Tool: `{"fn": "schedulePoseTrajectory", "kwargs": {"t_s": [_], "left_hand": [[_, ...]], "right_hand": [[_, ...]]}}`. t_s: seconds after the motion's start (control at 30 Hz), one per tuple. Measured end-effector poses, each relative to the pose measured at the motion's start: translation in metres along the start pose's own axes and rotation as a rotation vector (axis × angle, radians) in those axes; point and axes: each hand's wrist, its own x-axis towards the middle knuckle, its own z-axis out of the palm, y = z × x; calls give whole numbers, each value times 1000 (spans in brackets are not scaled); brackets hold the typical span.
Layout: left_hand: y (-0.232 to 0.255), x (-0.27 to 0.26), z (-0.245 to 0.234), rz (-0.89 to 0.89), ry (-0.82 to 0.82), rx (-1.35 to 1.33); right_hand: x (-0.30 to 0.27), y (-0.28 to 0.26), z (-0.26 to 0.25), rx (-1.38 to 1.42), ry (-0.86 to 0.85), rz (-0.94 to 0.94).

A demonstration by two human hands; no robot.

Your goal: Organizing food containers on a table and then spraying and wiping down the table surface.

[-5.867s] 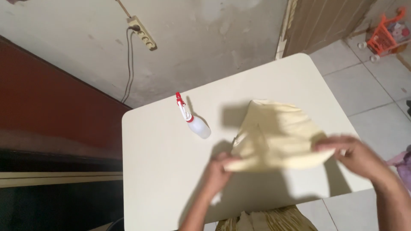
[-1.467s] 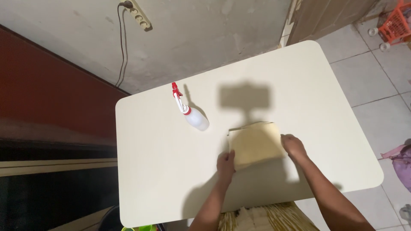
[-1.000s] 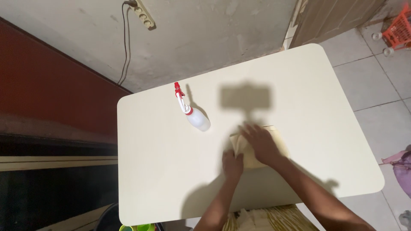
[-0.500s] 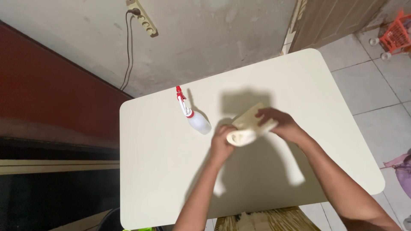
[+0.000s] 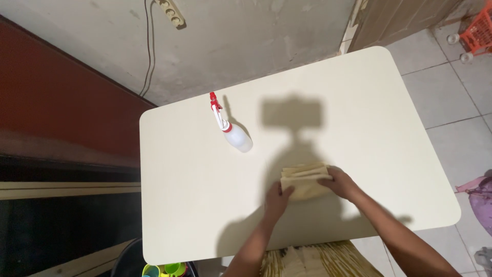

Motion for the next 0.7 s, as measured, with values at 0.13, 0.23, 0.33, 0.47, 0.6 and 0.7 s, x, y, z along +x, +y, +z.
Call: {"fn": "schedulePoseTrajectory", "kwargs": {"t_s": [0.13, 0.23, 0.33, 0.47, 0.6, 0.7], "left_hand": [[-23, 36, 14, -40, 154, -145], [-24, 51, 14, -92, 99, 59], [-24, 61, 10, 50, 151, 138], [-19, 66, -22, -191, -146, -125], [-34, 91, -78, -25, 123, -422], [-67, 154, -124, 552, 557, -565]], "right_hand": [[3, -6, 12, -125, 127, 130], [-3, -23, 26, -396, 293, -62], [-17, -59, 37, -947, 336, -281], [-3, -43, 44, -964, 126, -700], [8, -22, 53, -1039, 114, -627], [10, -23, 54, -1019, 112, -613]]}}
